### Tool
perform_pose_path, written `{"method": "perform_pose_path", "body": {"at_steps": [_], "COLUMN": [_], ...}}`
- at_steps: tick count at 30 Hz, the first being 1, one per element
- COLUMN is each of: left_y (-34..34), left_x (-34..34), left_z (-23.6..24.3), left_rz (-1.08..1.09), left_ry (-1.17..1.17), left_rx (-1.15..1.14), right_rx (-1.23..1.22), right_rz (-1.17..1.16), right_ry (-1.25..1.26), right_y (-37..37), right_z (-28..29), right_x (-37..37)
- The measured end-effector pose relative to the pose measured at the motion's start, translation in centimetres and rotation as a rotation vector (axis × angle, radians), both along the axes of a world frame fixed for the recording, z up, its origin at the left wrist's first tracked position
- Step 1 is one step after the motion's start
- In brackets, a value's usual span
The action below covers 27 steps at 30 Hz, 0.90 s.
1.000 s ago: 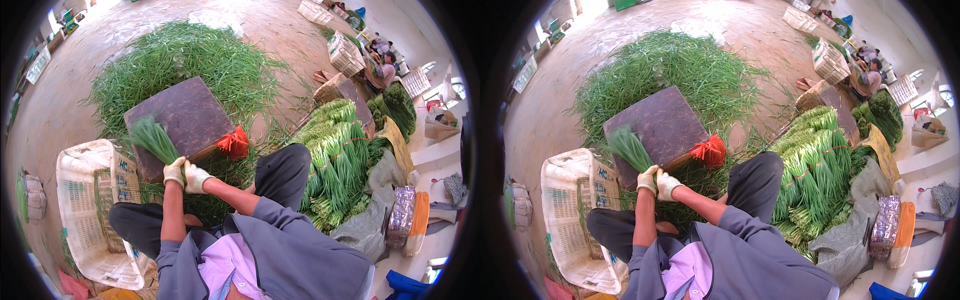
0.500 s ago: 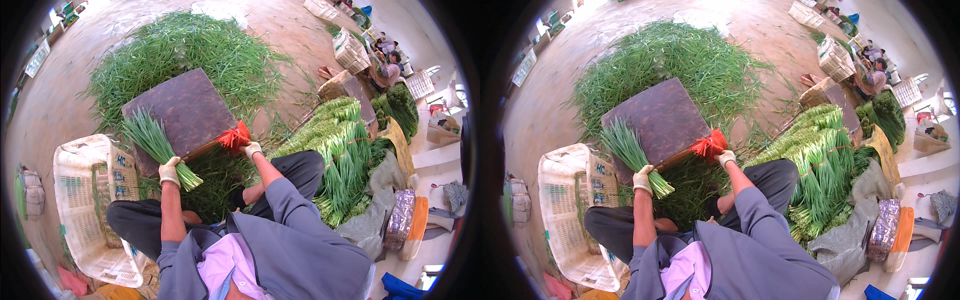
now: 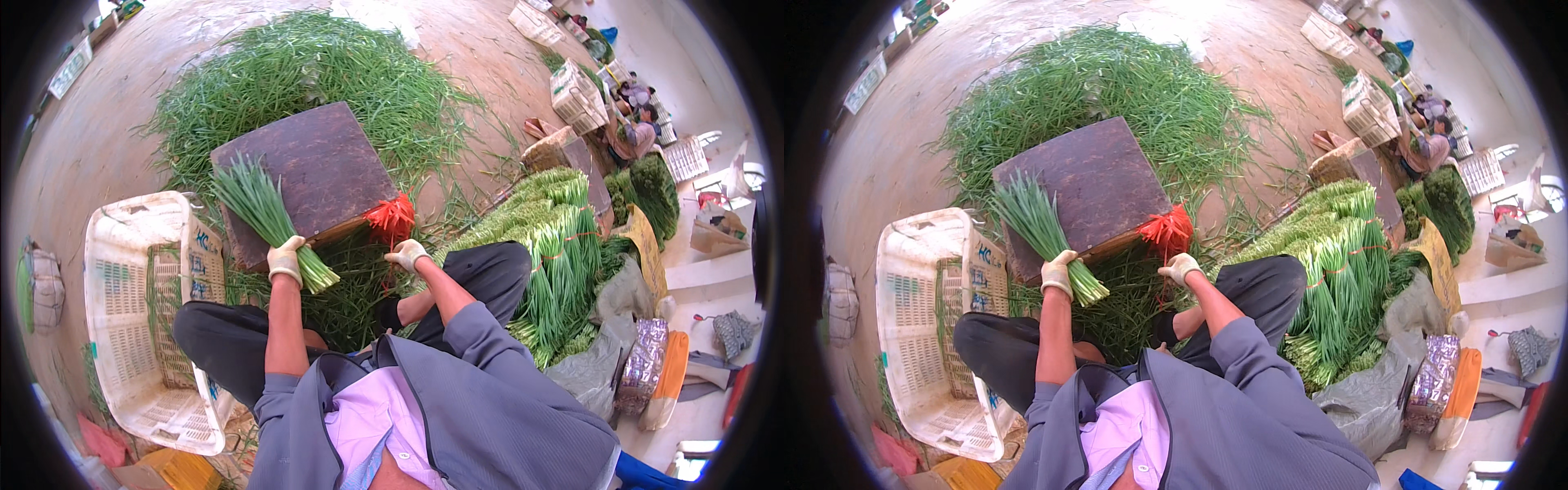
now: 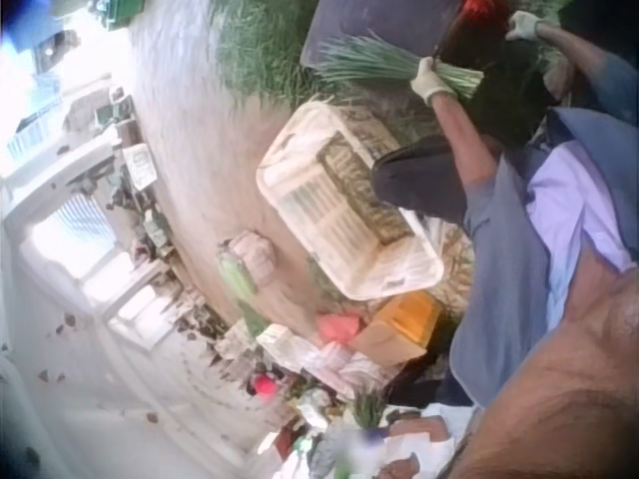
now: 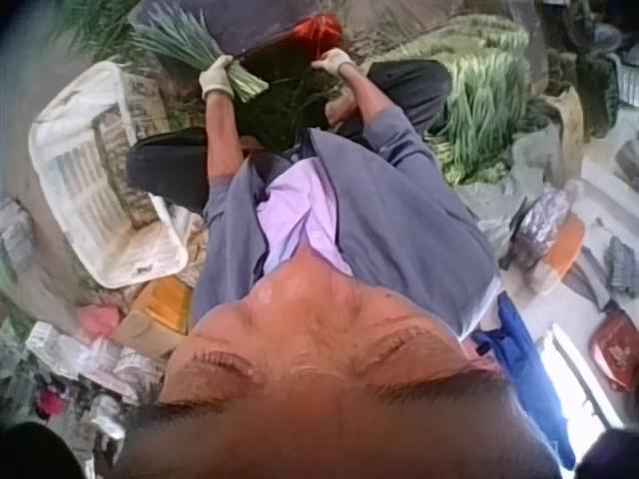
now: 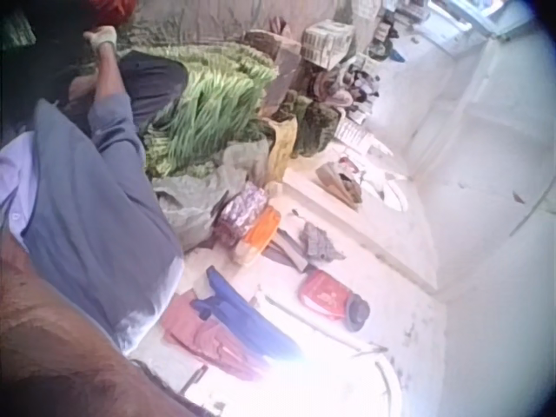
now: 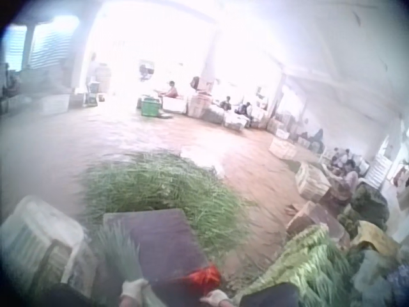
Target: The person gathers green onions, aligns them on a wooden board, and ties them into bundles using red string before placing them into a white plastic crate.
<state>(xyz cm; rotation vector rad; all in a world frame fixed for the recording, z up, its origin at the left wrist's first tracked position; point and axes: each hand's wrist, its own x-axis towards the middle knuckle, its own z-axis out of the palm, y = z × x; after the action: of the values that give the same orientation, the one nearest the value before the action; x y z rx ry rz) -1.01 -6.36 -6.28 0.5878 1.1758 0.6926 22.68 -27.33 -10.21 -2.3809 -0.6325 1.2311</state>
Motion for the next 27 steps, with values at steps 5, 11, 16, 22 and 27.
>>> {"method": "perform_pose_path", "body": {"at_steps": [5,11,16,22,27], "left_y": [0.1,0.5,1.1,2.8,3.6], "left_x": [-0.1,-0.5,-1.8,-6.6,-11.1], "left_z": [0.7,0.1,1.7,9.0,9.5], "left_rz": [0.005,-0.014,0.049,0.199,0.265], "left_ry": [-0.03,-0.094,-0.168,-0.33,-0.367], "left_rx": [-0.016,-0.082,-0.069,0.18,0.276], "right_rx": [0.043,-0.045,0.145,0.774,0.825], "right_rz": [-0.044,0.191,0.128,-0.506,-0.721], "right_ry": [0.266,0.32,0.534,0.713,0.821], "right_y": [0.0,-1.4,-0.2,9.8,19.8], "right_z": [4.4,6.6,9.2,15.4,12.0], "right_x": [-2.9,-6.3,-10.7,-8.7,-9.7]}}
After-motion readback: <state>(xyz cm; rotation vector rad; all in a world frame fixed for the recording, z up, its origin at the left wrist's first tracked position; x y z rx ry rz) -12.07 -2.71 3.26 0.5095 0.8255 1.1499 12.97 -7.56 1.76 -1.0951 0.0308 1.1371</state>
